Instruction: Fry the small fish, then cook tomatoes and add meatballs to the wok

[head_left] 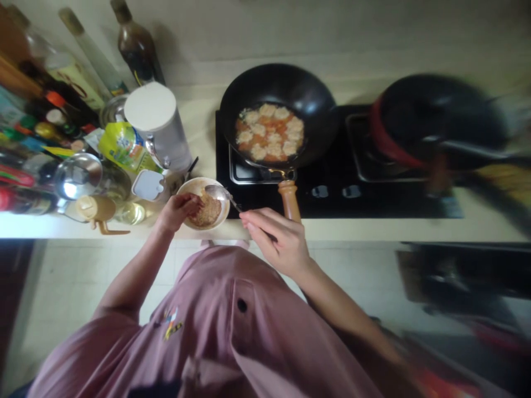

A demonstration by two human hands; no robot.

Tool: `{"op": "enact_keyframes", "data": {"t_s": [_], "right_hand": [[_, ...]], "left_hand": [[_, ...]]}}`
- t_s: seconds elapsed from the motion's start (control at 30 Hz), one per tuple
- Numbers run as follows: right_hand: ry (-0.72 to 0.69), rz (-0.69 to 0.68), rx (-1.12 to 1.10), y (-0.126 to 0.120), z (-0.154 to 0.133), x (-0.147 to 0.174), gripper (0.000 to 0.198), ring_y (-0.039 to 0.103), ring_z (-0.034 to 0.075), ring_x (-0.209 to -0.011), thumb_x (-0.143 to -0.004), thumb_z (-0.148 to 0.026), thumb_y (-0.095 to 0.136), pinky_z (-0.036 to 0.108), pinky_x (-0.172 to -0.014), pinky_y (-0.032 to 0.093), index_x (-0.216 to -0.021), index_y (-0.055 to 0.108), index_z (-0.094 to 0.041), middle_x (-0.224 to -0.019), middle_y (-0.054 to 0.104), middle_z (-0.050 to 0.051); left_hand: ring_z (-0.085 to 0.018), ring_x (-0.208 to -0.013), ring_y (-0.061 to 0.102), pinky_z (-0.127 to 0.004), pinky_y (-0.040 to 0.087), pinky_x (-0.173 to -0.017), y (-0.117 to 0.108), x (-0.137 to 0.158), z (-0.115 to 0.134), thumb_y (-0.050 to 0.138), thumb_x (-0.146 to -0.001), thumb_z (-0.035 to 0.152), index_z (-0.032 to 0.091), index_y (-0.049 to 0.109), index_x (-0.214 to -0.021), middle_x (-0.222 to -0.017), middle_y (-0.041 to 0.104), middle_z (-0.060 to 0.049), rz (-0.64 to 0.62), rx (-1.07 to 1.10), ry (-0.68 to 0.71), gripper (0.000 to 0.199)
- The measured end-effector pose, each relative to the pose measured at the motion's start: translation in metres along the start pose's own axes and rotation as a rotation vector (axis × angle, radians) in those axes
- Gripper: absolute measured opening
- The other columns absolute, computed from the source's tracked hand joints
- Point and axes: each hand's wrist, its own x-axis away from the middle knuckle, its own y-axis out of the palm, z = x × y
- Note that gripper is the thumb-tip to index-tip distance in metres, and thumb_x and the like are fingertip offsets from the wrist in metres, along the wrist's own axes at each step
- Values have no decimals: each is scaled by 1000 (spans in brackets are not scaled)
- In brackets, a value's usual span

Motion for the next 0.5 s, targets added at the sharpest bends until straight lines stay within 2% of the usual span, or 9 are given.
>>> {"op": "enact_keyframes", "data": {"t_s": [0.13, 0.27, 0.4, 0.5], "right_hand": [[-29, 33, -15, -5, 2, 3, 32, 70, 14, -85, -93, -5, 56, 23, -78, 58, -120, 67, -19, -97, 72, 7], [-30, 59, -17, -10, 2, 5, 31, 70, 14, -84, -95, -8, 55, 24, -77, 59, -120, 67, -20, -96, 72, 6], [-26, 69, -10, -15, 2, 7, 29, 70, 14, -82, -96, -11, 53, 25, -75, 59, -119, 69, -20, -94, 72, 6], [-39, 70, 5, -20, 3, 9, 30, 70, 14, -82, -96, -10, 53, 25, -75, 59, -119, 69, -21, -94, 73, 5]], "left_hand": [[-7, -50, 47, -20, 36, -49, 2, 0, 5, 88, -61, 46, 13, 66, -73, -58, 56, 2, -54, 81, -5, 42], [-7, -57, 53, -19, 40, -52, 2, -1, 8, 95, -46, 23, 13, 64, -76, -67, 60, 1, -68, 205, 2, 44], [-6, -49, 49, -17, 33, -43, 2, -2, 6, 92, -57, 34, 14, 60, -74, -58, 54, 3, -67, 198, -92, 41], [-6, -46, 47, -17, 33, -42, 2, -2, 3, 91, -58, 34, 15, 63, -74, -54, 53, 4, -10, 75, -56, 38]]}}
